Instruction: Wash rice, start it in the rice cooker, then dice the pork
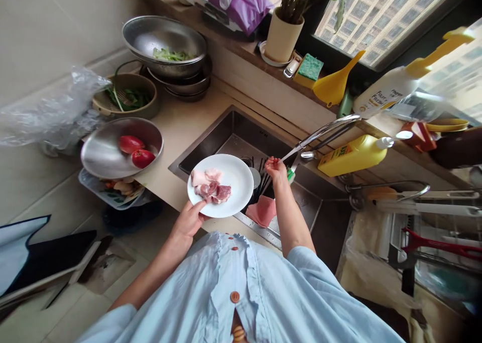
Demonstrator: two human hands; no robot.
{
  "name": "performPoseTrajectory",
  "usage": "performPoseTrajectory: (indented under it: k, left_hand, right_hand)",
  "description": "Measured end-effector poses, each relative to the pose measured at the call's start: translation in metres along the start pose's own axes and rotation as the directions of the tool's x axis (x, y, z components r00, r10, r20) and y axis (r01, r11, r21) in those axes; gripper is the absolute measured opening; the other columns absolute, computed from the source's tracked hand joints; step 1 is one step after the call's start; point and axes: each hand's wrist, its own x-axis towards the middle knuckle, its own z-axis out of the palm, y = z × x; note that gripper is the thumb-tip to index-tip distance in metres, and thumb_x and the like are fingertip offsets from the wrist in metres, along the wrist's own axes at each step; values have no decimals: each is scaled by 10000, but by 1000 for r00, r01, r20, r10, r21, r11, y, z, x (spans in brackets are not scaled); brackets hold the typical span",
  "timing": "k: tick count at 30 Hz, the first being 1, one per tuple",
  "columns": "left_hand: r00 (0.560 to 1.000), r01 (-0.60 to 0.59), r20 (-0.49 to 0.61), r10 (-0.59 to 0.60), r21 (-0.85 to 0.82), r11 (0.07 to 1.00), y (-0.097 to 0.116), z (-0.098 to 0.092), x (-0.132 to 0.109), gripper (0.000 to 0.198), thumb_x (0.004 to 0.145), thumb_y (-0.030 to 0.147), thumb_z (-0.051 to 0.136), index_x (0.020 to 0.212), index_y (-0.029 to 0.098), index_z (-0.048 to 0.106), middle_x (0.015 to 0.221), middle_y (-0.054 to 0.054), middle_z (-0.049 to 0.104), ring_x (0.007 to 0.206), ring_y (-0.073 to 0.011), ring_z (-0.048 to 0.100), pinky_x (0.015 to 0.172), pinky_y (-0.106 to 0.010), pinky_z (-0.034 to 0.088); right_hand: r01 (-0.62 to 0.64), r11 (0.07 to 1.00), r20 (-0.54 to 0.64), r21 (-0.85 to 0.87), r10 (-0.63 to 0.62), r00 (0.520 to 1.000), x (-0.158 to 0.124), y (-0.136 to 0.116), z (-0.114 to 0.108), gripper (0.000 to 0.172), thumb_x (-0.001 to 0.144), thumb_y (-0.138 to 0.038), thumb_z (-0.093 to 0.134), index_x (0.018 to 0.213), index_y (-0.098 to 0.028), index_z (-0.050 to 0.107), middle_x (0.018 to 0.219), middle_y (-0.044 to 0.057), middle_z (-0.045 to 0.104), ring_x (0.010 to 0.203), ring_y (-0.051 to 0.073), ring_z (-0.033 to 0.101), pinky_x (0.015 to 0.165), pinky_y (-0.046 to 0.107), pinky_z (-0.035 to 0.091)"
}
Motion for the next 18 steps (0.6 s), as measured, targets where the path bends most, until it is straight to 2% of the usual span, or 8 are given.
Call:
performPoseTrajectory:
  k: [5,8,11,15,17,18]
  left_hand:
    - [1000,2,9,-2,-12,1000,1,3,-2,455,503,203,805,917,146,625,802,-15,685,720,-179,641,602,-245,522]
    - [999,-13,51,12,5,1000,2,3,-3,478,525,186,793,973,175,627,861,-12,693,777,-188,652,644,-246,533]
    - [998,-30,56,29,14,999,2,2,-3,525,541,190,790,1038,190,621,881,-15,698,792,-193,662,675,-251,542]
    - [1000,-16,12,16,10,1000,3,0,-2,551,542,213,795,1062,178,617,846,-16,697,754,-185,662,664,-260,546]
    - [1000,-10,4,10,14,1000,4,0,-2,537,545,218,794,1052,169,624,846,-21,698,771,-191,662,661,-260,544]
    - [1000,-11,-1,11,17,1000,4,0,-3,528,546,218,794,1044,167,628,846,-23,698,777,-192,661,656,-255,542]
  right_hand:
    - [-4,998,24,-61,6,1000,-7,-5,3,315,901,-54,248,680,-180,434,544,-44,502,421,51,454,416,135,414]
    - [40,992,64,-116,-33,997,-15,-16,3,271,896,-79,294,721,-168,480,624,-11,572,498,61,519,458,154,455]
    - [127,973,77,-191,-114,991,-25,-33,-6,177,886,-140,382,762,-177,503,700,-2,617,579,78,573,503,179,484]
    - [250,917,60,-312,-244,968,-43,-61,-27,76,820,-137,489,807,-201,527,654,-61,593,549,67,548,498,157,448]
    - [338,859,74,-385,-337,939,-53,-77,-36,90,803,-130,498,812,-207,545,642,-73,586,555,61,537,511,143,431]
    - [404,793,90,-455,-411,907,-59,-85,-40,91,801,-133,500,805,-206,554,642,-69,588,572,67,541,523,146,432]
